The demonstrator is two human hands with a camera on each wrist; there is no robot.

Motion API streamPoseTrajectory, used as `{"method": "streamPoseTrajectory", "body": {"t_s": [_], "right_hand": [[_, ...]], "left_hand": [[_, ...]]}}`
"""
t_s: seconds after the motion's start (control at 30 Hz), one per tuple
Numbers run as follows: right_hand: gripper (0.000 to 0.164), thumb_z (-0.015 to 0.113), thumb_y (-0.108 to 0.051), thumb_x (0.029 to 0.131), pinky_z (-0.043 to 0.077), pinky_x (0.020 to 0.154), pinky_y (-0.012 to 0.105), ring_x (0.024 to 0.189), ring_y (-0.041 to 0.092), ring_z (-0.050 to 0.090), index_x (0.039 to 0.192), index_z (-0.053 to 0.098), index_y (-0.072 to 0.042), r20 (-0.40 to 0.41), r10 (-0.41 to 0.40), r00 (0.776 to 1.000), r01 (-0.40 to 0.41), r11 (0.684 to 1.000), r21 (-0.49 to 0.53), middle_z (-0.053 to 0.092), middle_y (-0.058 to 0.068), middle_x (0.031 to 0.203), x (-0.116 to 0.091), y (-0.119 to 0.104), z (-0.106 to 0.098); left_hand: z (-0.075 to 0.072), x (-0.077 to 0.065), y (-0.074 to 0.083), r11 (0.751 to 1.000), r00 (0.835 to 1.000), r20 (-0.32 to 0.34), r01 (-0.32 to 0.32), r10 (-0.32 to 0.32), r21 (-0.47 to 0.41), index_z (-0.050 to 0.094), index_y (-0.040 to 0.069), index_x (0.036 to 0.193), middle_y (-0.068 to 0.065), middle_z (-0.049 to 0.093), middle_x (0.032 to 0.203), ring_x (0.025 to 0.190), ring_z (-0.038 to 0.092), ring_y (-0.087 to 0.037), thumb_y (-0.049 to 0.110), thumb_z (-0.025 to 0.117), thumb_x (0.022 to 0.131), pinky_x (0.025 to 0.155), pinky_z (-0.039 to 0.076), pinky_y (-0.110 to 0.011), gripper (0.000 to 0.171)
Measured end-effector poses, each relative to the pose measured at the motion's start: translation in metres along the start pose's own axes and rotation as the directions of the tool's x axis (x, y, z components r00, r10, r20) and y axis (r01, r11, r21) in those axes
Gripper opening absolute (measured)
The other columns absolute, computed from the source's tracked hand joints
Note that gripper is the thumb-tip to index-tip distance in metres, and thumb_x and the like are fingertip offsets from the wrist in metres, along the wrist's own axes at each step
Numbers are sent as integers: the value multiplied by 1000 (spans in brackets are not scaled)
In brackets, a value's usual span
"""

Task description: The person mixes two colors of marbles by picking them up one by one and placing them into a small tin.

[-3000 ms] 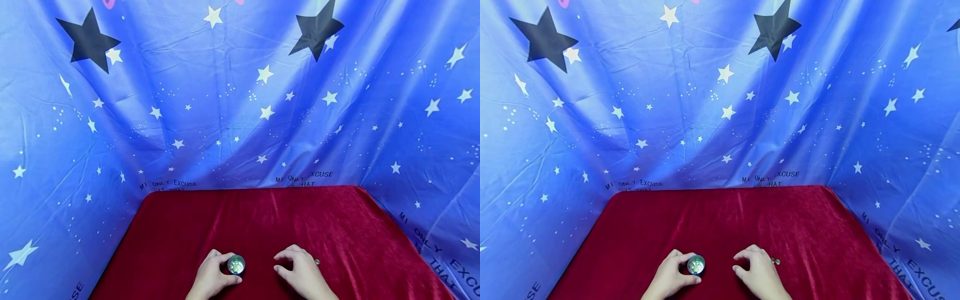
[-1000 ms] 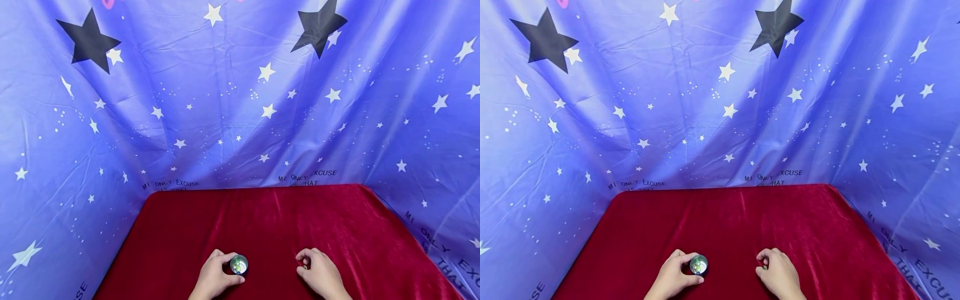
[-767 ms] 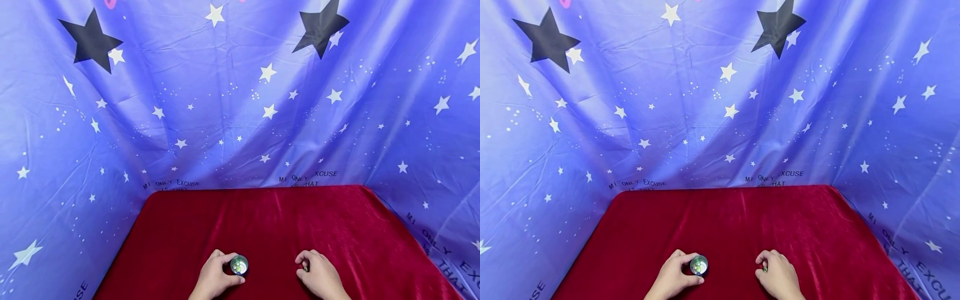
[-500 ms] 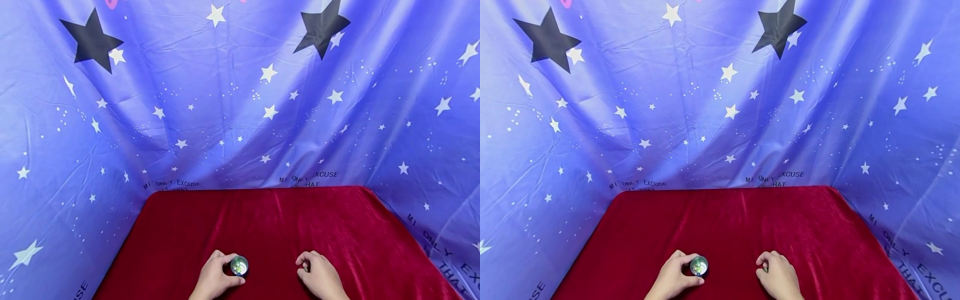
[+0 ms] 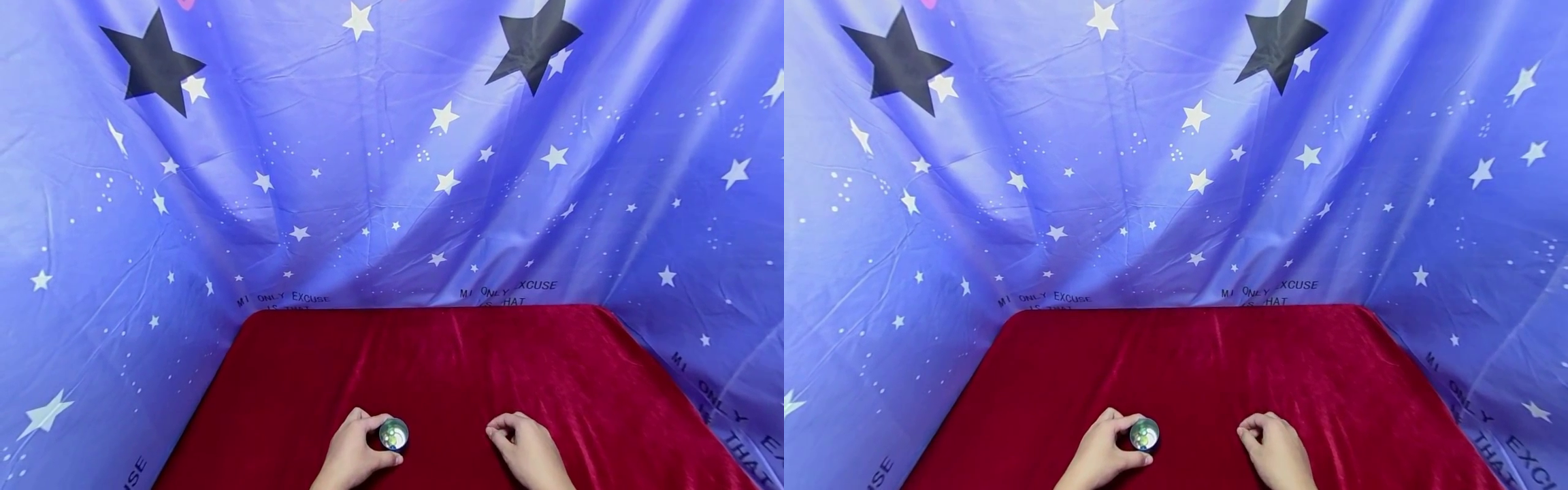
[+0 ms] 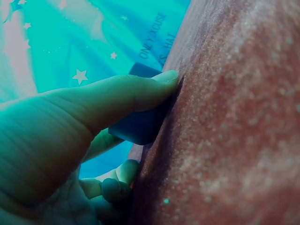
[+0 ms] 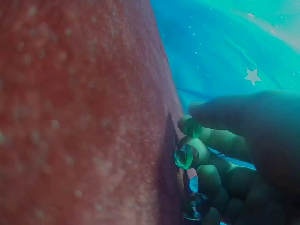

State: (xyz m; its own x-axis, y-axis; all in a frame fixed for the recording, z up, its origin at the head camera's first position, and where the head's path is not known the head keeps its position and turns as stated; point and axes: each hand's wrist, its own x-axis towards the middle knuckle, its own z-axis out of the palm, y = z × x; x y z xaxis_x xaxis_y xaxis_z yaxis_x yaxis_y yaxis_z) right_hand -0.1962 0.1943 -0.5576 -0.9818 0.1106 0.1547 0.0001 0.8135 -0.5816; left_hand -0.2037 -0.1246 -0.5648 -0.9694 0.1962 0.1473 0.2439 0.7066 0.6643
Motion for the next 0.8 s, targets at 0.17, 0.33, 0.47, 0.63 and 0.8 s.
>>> {"method": "streamPoseTrajectory", "body": {"t_s": [0.17,0.33,0.47,0.63,0.8], "right_hand": [[9,70,-44,82,40,61,23,59,0,47,78,67,-37,-58,35,998,-33,999,36,55,-17,67,0,0,-4],[20,67,-56,80,39,59,22,56,1,47,76,65,-36,-127,32,991,-23,997,76,53,-18,60,1,1,-4],[16,72,-51,78,40,60,20,56,0,50,76,64,-38,-140,13,990,3,994,113,55,-21,62,-2,0,-2],[17,81,-33,73,43,64,18,59,-3,56,84,68,-34,-125,-34,992,54,986,159,60,-24,67,-2,-6,-1],[21,85,-25,69,44,64,18,62,-5,55,83,71,-31,-145,-121,982,144,977,158,59,-24,70,-1,-16,-1]], "left_hand": [[0,-1,1,1000,1000,-4,-7,7,10,69,32,112,10,43,86,77,45,-3,48,86,55,70,41,-23,61],[1,0,1,1000,1000,-5,-19,19,15,69,32,111,9,44,86,77,45,-4,47,86,56,69,41,-23,60],[2,-1,2,1000,1000,1,-14,14,23,70,31,112,10,44,86,77,45,-3,47,87,55,70,42,-23,61],[2,-1,2,1000,1000,-9,-17,17,22,70,31,111,9,45,85,77,45,-3,45,87,55,70,41,-23,61],[1,0,2,999,1000,-18,-14,15,30,69,34,110,9,44,85,77,45,-4,46,87,55,70,41,-23,60]]}}
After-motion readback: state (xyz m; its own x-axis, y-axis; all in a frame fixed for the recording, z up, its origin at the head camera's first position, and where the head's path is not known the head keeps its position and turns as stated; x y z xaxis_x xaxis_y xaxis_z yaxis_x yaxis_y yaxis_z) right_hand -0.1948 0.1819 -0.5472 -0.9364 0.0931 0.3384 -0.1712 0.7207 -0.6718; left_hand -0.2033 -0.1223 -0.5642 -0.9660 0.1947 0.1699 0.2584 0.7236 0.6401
